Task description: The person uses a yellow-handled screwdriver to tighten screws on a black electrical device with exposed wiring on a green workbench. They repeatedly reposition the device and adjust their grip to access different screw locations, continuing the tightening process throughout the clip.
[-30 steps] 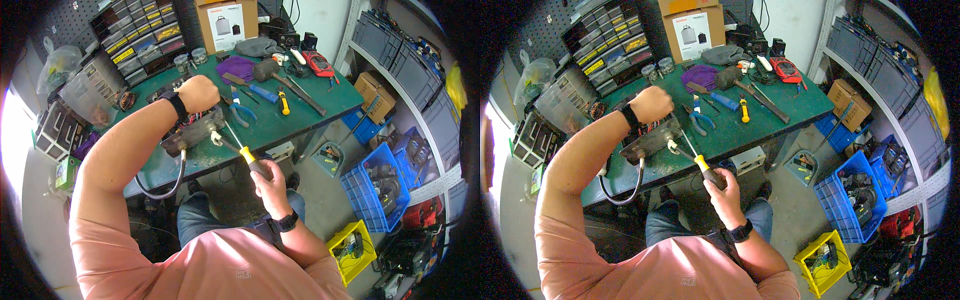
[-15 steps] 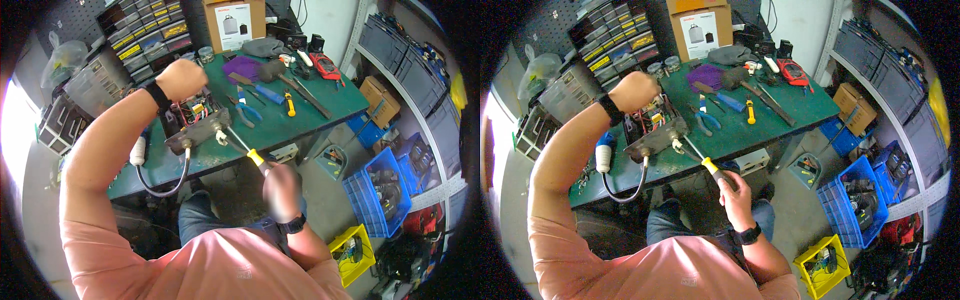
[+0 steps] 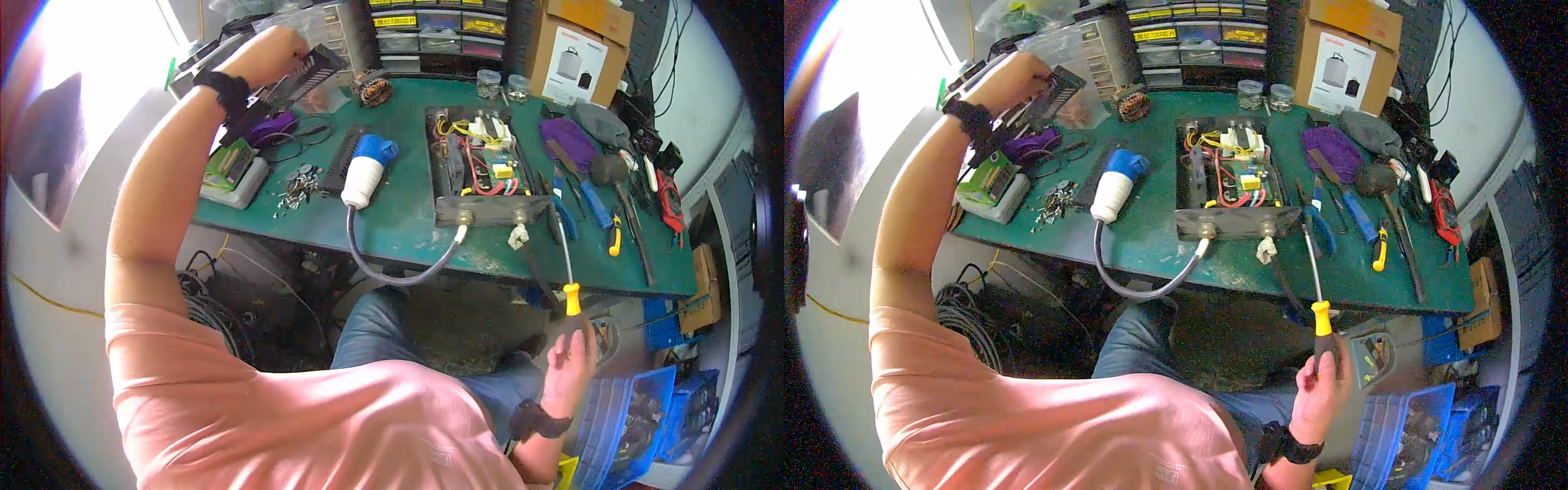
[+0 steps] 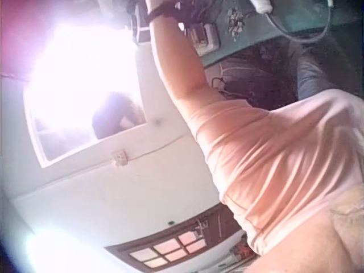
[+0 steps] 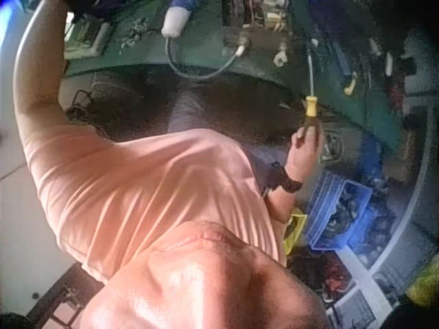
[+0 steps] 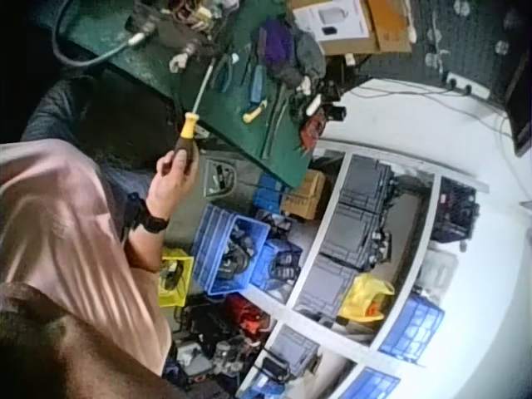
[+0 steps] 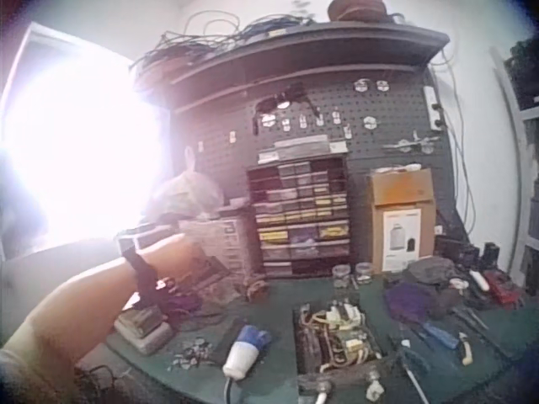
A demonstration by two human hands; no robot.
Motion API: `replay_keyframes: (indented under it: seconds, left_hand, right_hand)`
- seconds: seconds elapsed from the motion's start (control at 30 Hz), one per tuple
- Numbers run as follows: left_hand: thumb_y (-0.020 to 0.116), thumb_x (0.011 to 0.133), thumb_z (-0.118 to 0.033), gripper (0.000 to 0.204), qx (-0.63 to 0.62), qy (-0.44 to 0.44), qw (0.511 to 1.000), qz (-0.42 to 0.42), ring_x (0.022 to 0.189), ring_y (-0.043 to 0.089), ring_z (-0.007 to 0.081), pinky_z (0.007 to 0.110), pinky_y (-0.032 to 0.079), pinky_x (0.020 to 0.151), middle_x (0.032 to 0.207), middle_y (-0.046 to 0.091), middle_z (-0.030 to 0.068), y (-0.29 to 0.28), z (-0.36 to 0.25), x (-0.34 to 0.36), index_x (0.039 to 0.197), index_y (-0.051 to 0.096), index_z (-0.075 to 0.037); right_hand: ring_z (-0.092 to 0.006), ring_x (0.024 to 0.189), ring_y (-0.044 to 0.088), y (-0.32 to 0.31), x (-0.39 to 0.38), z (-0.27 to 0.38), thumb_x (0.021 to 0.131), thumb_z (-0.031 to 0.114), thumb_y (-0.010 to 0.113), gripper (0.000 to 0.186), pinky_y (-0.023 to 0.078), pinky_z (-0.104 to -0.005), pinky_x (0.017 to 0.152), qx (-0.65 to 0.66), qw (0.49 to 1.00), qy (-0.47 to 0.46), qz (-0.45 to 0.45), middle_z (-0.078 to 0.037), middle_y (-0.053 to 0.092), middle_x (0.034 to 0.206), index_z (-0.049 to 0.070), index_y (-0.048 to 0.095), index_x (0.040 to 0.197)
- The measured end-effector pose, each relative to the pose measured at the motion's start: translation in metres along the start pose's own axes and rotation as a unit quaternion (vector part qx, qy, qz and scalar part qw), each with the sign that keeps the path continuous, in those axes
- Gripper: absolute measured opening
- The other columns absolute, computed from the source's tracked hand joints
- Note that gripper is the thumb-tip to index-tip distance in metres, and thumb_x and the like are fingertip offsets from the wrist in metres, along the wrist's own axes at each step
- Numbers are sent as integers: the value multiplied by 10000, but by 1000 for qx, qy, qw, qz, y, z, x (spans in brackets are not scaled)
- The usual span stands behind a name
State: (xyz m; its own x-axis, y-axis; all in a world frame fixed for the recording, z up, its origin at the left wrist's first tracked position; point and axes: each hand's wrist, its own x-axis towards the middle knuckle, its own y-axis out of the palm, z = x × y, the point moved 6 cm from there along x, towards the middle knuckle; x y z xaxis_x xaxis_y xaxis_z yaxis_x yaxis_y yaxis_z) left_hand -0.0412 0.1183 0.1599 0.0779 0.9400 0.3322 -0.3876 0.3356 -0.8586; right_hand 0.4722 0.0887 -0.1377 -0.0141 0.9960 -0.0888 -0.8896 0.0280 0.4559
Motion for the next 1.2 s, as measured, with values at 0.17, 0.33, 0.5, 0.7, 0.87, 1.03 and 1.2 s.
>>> replay_keyframes:
  seconds: [0.17,0.33,0.5,0.7,0.87,1.03,1.2]
  left_hand:
    - [597,759,-115,164,-34,-7,996,-80,779,631,403,457,511,705,805,650,215,29,23,-25,857,698,-29]
    - [645,787,-96,105,-207,-106,969,-78,609,631,294,357,510,601,709,653,160,71,25,-14,800,669,6]
    - [645,874,-160,225,-404,-294,866,32,518,596,128,300,472,490,615,617,81,145,73,-13,729,638,12]
    - [634,876,-152,176,-458,-217,843,182,658,669,197,346,557,626,742,693,109,233,87,-15,822,676,10]
    - [639,812,-222,142,-221,14,950,222,737,674,211,354,522,666,797,701,70,273,63,7,845,710,-103]
    - [643,759,-213,131,-271,-174,922,215,711,651,265,404,490,631,764,679,120,336,62,-3,785,676,-89]
    - [623,771,-140,139,-333,-230,890,208,490,578,186,353,466,479,626,626,98,306,76,-44,680,650,-39]
  right_hand:
    - [-114,697,486,-14,1,-8,950,195,601,241,367,-215,508,107,993,37,-22,-7,577,919,78,560,1156]
    - [-114,679,477,-27,-3,-5,943,218,613,268,364,-220,496,80,995,37,-45,-3,572,971,74,558,1161]
    - [-92,656,475,-22,-10,8,948,257,605,319,366,-218,476,53,997,8,-53,-6,547,841,48,550,1182]
    - [-99,655,479,-23,-15,9,952,259,601,371,378,-225,496,37,996,5,-81,-19,548,841,35,533,1239]
    - [-99,655,473,-20,-17,10,954,256,596,386,377,-224,512,30,997,15,-69,-32,540,819,38,523,1264]
    - [-131,690,489,-22,-18,7,967,227,569,281,383,-245,520,91,993,57,-41,-47,585,951,47,551,1182]
    - [-138,621,444,-21,-11,-8,967,279,571,297,365,-248,539,214,963,151,-59,-67,557,862,12,546,1095]
